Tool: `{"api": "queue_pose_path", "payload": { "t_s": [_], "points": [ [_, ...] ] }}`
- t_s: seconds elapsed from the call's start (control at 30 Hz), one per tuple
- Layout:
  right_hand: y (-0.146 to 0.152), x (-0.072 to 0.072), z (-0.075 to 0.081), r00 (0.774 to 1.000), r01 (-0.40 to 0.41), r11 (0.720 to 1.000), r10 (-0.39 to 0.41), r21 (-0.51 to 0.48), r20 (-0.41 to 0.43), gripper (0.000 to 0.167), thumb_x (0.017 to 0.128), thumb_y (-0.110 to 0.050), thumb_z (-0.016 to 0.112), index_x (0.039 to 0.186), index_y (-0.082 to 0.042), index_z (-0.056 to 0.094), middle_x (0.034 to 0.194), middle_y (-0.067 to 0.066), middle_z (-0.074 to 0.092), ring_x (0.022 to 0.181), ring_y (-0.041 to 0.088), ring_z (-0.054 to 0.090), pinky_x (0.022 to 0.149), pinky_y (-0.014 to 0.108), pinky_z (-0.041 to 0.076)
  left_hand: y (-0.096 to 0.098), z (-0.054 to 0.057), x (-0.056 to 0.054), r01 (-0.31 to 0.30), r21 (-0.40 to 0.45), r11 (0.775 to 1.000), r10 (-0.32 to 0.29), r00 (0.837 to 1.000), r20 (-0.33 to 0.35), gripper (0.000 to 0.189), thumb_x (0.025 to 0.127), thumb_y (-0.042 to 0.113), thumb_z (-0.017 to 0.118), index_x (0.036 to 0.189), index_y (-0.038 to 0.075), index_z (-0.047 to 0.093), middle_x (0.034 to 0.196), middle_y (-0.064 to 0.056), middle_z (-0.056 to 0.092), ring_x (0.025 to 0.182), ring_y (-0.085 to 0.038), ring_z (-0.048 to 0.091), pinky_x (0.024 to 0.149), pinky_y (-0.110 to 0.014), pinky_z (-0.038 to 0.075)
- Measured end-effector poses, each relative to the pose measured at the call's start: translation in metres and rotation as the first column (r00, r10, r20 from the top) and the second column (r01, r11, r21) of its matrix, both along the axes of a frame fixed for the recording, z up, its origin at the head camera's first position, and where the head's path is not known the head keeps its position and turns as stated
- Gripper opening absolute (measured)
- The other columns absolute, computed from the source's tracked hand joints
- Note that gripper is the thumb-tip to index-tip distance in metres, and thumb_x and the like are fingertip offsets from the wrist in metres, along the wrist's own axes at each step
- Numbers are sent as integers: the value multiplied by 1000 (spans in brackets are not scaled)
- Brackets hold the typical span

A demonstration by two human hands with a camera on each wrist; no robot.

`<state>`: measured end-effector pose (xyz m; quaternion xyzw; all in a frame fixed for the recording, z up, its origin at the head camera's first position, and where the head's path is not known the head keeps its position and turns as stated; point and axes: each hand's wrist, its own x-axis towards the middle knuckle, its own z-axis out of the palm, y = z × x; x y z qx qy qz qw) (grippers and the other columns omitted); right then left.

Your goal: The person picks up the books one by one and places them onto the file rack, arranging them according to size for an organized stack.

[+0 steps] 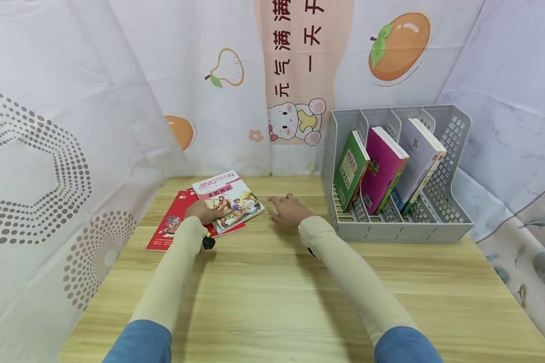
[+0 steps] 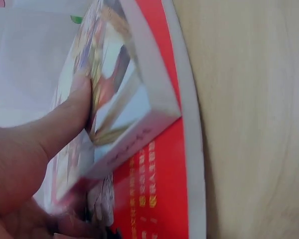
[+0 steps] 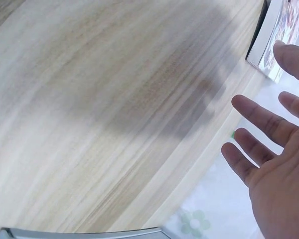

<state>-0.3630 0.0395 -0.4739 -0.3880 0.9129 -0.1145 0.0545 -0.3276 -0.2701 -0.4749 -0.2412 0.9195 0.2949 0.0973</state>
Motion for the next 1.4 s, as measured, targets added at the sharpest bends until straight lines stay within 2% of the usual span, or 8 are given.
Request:
{"api": "queue_pose_path", "payload": {
  "t_s": [0.13, 0.33, 0.43, 0.57, 0.9, 1.1, 1.2, 1.4],
  "points": [
    [-2, 2, 1, 1000, -14, 1000, 14, -1, -5, 64, 104, -28, 64, 154, 1, 37, 110, 17, 72, 122, 41, 56, 113, 55, 31, -15, 3, 5, 27, 289, 957, -11, 998, -55, 63, 85, 46, 84, 119, -2, 59, 94, -10, 62, 76, -21, 59, 64, -33, 51],
    [-4, 4, 0, 1000, -20, 1000, 20, -9, -12, 58, 104, -28, 64, 151, -2, 42, 112, 17, 71, 118, 41, 53, 108, 55, 36, -30, -7, 15, -104, 727, 679, 194, 980, -42, 47, 98, 23, 73, 137, 4, 55, 115, -10, 68, 86, -19, 70, 75, -34, 61],
    [-3, 4, -1, 1000, -23, 1000, 22, -13, -15, 54, 105, -29, 62, 149, -3, 46, 115, 17, 71, 119, 41, 52, 106, 55, 38, -33, -15, 20, -102, 804, 585, 240, 970, -52, 47, 100, 21, 70, 141, 8, 51, 116, -7, 68, 88, -18, 70, 77, -34, 61],
    [-4, 5, 1, 999, -8, 1000, 7, -18, -47, 49, 106, -29, 58, 146, -1, 50, 119, 16, 71, 117, 39, 58, 107, 54, 38, -25, -17, 24, 5, 855, 518, 238, 960, -150, 42, 102, 17, 67, 139, 11, 47, 108, -4, 71, 85, -16, 72, 73, -35, 61],
    [-47, 26, 18, 987, 127, 992, -128, -13, -101, 69, 95, -69, 58, 130, -9, 65, 117, 12, 70, 98, 28, 67, 85, 45, 56, 45, 10, 28, 130, 933, 337, 406, 873, -268, 51, 98, -2, 65, 140, 11, 41, 132, -18, 62, 105, -28, 71, 75, -42, 62],
    [-78, 49, 30, 966, 187, 977, -164, 103, -198, 62, 93, -69, 58, 94, -8, 73, 87, 9, 72, 71, 23, 65, 64, 44, 58, 85, 8, 31, 210, 896, 391, 461, 798, -389, 49, 93, -7, 68, 137, 5, 49, 125, -21, 64, 97, -28, 70, 63, -30, 60],
    [-87, 61, 34, 953, 234, 964, -202, 127, -225, 40, 95, -47, 68, 92, -7, 75, 85, 10, 73, 74, 26, 70, 65, 46, 60, 99, 4, 34, 234, 852, 468, 442, 773, -456, 44, 91, -6, 71, 131, 2, 54, 120, -18, 64, 93, -22, 67, 63, -25, 57],
    [-91, 74, 33, 873, 337, 941, -313, 1, -374, 23, 90, -27, 75, 94, -4, 75, 76, 11, 71, 69, 31, 71, 56, 46, 59, 114, 10, 35, 238, 736, 634, 335, 773, -539, 35, 94, 8, 74, 126, 4, 60, 115, -11, 65, 96, -15, 60, 73, -25, 53]
  ]
}}
